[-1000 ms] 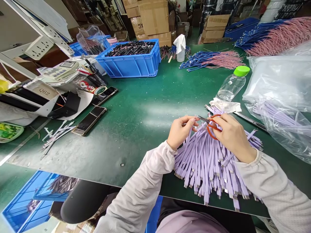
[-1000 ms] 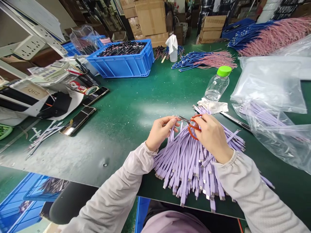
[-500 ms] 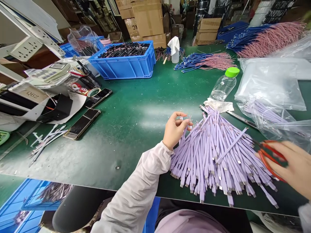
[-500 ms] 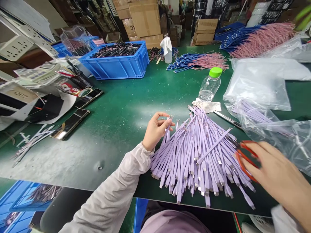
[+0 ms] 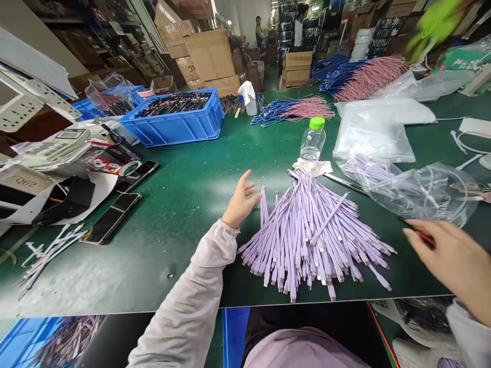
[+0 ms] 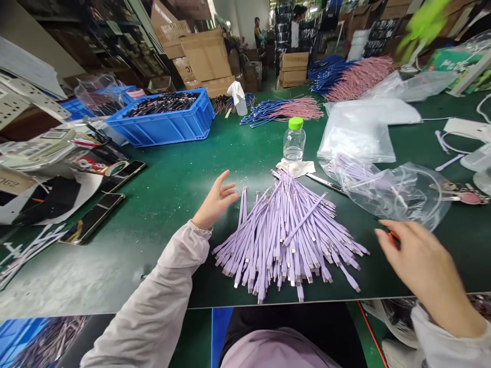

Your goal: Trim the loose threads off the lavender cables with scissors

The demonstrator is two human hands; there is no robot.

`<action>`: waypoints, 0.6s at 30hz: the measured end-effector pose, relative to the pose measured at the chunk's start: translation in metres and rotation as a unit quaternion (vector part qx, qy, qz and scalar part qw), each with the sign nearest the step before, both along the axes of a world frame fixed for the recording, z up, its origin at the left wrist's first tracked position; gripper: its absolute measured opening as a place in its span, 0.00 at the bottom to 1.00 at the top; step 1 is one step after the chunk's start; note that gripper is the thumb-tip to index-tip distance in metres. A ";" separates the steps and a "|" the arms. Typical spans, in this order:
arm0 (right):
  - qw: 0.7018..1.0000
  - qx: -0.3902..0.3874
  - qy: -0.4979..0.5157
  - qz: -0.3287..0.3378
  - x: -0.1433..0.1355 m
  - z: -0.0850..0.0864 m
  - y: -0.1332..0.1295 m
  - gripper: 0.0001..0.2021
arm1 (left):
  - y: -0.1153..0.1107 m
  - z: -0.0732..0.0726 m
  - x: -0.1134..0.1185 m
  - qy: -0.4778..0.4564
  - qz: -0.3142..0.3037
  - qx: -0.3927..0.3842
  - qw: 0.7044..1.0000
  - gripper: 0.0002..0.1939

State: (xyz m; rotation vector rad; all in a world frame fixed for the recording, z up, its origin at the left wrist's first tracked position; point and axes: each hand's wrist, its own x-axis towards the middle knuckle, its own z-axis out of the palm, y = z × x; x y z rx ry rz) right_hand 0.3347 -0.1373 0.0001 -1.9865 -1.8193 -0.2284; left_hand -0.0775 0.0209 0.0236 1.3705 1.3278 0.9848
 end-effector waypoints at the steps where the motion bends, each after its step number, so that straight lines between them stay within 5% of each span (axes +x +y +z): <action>1: 0.999 -0.022 0.004 0.035 -0.015 0.004 0.009 0.10 | -0.005 0.001 -0.005 0.049 -0.001 -0.014 0.999 0.42; 5: 0.988 -0.125 0.053 0.078 -0.051 0.005 0.063 0.25 | -0.035 0.013 -0.030 0.150 -0.070 -0.127 0.978 0.39; 9: 0.966 -0.244 0.039 0.076 -0.073 0.010 0.110 0.35 | -0.067 0.035 -0.035 0.076 -0.136 -0.258 0.953 0.40; 15: 0.917 -0.379 0.007 0.126 -0.135 0.031 0.122 0.41 | -0.095 0.055 0.016 -0.033 -0.226 -0.404 0.886 0.21; 18: 0.901 -0.397 0.016 0.176 -0.164 0.037 0.118 0.36 | -0.108 0.053 0.041 -0.111 -0.193 -0.424 0.878 0.15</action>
